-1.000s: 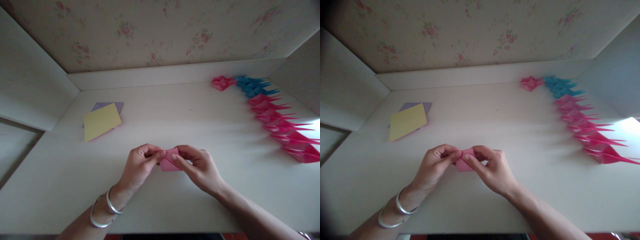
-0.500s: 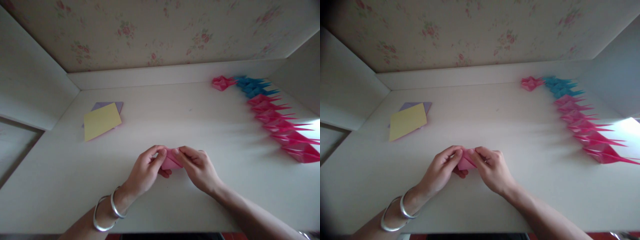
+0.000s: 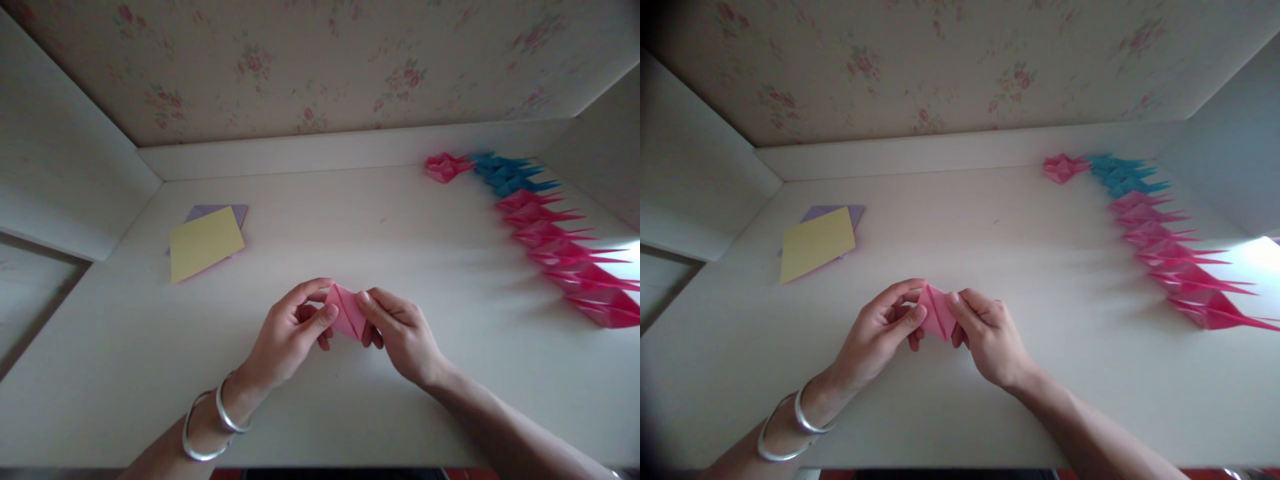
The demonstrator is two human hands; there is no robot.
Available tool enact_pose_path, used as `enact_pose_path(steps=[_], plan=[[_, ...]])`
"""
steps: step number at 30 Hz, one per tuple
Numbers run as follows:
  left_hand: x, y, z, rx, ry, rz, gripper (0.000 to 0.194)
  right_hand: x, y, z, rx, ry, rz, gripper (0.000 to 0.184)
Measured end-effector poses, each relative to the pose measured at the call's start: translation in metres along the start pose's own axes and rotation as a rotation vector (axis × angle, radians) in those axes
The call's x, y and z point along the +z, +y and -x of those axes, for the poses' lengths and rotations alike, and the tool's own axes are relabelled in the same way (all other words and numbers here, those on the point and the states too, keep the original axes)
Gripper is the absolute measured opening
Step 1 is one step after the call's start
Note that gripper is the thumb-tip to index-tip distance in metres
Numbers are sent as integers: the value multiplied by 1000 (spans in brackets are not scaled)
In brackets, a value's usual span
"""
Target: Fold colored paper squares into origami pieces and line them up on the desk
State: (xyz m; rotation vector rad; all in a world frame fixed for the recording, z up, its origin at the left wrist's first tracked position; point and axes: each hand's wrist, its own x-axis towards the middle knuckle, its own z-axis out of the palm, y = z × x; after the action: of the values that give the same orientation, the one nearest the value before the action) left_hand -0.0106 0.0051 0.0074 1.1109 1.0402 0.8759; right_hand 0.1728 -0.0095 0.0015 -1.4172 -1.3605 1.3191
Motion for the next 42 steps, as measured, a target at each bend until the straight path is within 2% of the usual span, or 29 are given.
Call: enact_pose_path(steps=[2, 5, 7, 11, 14, 16, 20, 24, 27, 30, 33, 35, 38, 40, 42], plan=[[1, 0, 1, 10, -15, 34, 37, 1, 0, -1, 20, 19, -78, 51], [2, 1, 3, -34, -41, 45, 49, 2, -1, -1, 6, 2, -153, 47], [2, 2, 5, -16, -29, -4, 54, 3, -2, -1, 3, -30, -195, 42], [1, 2, 8, 91, 48, -165, 40, 4, -3, -2, 73, -170, -264, 37], [-1, 2, 7, 121, 47, -180, 24, 4, -4, -3, 105, -249, -285, 36], [-1, 2, 6, 128, 31, -183, 16, 3, -4, -2, 96, -252, -302, 34], [-2, 5, 7, 141, -27, -255, 18, 2, -2, -3, 60, -239, -413, 29], [-5, 11, 10, 317, -81, -426, 24, -2, 0, -6, 50, -208, -571, 23], [-8, 10, 10, 394, -68, -463, 28, -5, 0, -6, 87, -200, -637, 21], [-10, 5, 6, 423, -40, -443, 26, -5, -3, -4, 118, -235, -691, 26], [-12, 0, 2, 500, -20, -480, 24, -4, -5, -3, 116, -243, -719, 46], [-12, 0, 0, 602, 3, -511, 23, -2, -5, -2, 109, -232, -740, 56], [-12, 1, -2, 726, 18, -525, 22, -2, -3, -2, 115, -242, -771, 51], [-12, 3, -2, 722, 3, -527, 21, -2, -2, -2, 108, -249, -762, 46], [-11, 3, -2, 709, -3, -530, 21, -3, -1, -2, 93, -239, -715, 51]])
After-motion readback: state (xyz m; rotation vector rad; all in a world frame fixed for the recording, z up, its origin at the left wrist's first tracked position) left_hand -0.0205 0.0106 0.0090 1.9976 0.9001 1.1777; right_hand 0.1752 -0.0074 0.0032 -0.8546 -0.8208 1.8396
